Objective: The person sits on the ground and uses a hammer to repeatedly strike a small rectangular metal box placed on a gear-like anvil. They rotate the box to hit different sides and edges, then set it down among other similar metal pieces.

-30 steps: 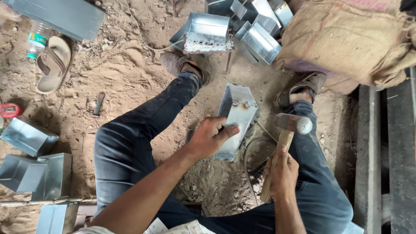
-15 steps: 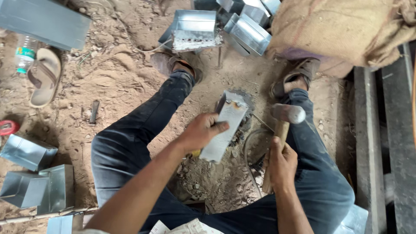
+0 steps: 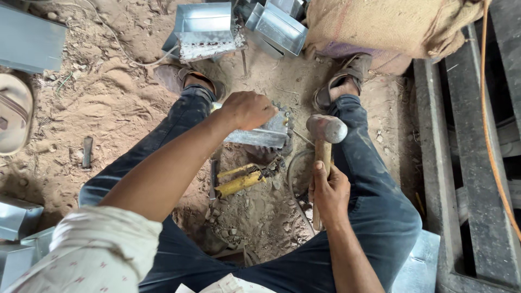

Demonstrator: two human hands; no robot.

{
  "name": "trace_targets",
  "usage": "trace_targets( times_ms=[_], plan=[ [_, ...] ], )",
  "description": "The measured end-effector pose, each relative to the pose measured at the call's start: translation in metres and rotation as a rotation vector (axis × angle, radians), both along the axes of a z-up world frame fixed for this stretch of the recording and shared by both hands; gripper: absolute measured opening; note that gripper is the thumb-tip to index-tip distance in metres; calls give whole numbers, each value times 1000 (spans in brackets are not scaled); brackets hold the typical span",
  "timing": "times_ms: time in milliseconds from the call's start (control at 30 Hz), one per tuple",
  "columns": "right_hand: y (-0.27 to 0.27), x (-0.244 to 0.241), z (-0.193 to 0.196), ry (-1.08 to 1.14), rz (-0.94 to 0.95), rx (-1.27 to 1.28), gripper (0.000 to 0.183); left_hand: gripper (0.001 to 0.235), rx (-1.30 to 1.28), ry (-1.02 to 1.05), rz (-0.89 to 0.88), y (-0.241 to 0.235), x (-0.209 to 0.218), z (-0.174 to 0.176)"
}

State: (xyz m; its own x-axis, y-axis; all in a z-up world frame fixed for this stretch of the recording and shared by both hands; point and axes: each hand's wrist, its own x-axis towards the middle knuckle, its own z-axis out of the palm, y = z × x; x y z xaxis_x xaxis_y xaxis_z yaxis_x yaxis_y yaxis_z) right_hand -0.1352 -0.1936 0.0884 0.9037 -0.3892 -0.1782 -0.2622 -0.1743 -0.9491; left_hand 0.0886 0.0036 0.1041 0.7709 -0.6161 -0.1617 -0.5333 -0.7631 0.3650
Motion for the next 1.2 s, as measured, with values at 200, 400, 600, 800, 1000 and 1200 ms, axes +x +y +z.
trace_targets(
  times_ms=[200,400,600,800,1000,1200],
  plan=[
    [0,7,20,18,60,72,49,56,72,-29,-45,4,0,-21],
    [-3,28,52,-230,161,190,43,53,73,-57,-67,3,-5,-13],
    [27,47,48,179,168,145,37,59,193,32,-75,0,-10,3],
    [21,39,42,36,103,177,42,50,202,-2,-67,4,-10,-3],
    [24,43,15,211,151,-52,40,53,88,-83,-102,6,-5,-21],
    [1,27,-8,253,59,87,47,50,122,151,33,3,1,-20]
  ],
)
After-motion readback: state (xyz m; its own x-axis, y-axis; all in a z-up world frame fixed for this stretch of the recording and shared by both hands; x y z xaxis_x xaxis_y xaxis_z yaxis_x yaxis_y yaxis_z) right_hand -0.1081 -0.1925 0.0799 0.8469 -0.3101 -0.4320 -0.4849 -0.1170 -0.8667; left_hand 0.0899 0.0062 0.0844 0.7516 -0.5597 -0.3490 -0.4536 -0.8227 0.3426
